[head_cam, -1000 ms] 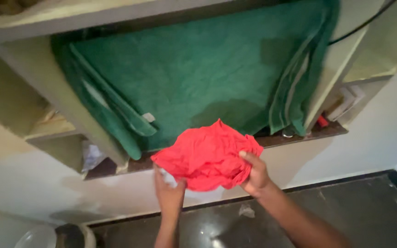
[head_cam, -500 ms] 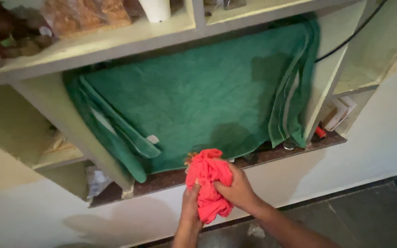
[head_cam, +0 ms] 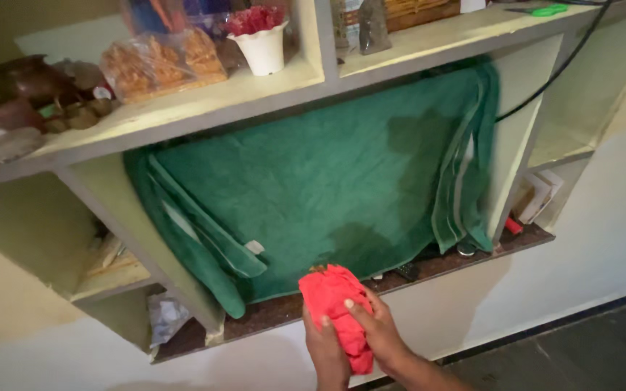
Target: The person wipes a small potted artificial plant with a red cloth, cleaning the pot and the orange flowers. After cleaning, the person places the plant on a shelf next to other decorative items.
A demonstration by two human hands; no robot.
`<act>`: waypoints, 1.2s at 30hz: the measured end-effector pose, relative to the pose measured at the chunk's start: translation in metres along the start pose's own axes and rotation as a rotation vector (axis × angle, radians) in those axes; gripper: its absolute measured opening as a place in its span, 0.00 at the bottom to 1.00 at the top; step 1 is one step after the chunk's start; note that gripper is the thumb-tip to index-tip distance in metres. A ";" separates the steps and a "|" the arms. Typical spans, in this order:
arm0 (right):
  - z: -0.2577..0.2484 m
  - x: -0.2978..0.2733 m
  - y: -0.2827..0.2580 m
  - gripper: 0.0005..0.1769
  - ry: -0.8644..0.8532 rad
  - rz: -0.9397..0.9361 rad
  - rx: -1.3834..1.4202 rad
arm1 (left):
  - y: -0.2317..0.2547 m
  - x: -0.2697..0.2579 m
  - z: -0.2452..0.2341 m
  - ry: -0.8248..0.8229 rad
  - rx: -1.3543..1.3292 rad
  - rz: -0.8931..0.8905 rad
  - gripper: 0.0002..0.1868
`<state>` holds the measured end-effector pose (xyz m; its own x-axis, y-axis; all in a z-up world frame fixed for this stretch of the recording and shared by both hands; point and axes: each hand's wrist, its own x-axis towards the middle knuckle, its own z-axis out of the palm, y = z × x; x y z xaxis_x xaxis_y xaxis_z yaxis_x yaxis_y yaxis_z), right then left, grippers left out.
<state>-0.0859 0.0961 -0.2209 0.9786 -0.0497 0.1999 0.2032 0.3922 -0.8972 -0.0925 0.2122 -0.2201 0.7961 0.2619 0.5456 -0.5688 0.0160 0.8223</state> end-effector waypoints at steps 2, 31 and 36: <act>-0.015 0.013 0.009 0.25 0.076 -0.036 -0.101 | -0.011 -0.006 0.000 -0.019 -0.064 0.081 0.33; 0.008 0.000 0.034 0.29 -0.188 0.086 0.398 | -0.094 0.006 0.004 0.107 -0.175 -0.374 0.20; 0.016 -0.034 0.047 0.28 0.168 0.316 0.367 | -0.094 -0.003 -0.012 0.221 0.270 -0.275 0.15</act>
<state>-0.1103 0.1307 -0.2639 0.9883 -0.0120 -0.1519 -0.0990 0.7074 -0.6999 -0.0437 0.2216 -0.3010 0.8303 0.4836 0.2769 -0.2444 -0.1306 0.9608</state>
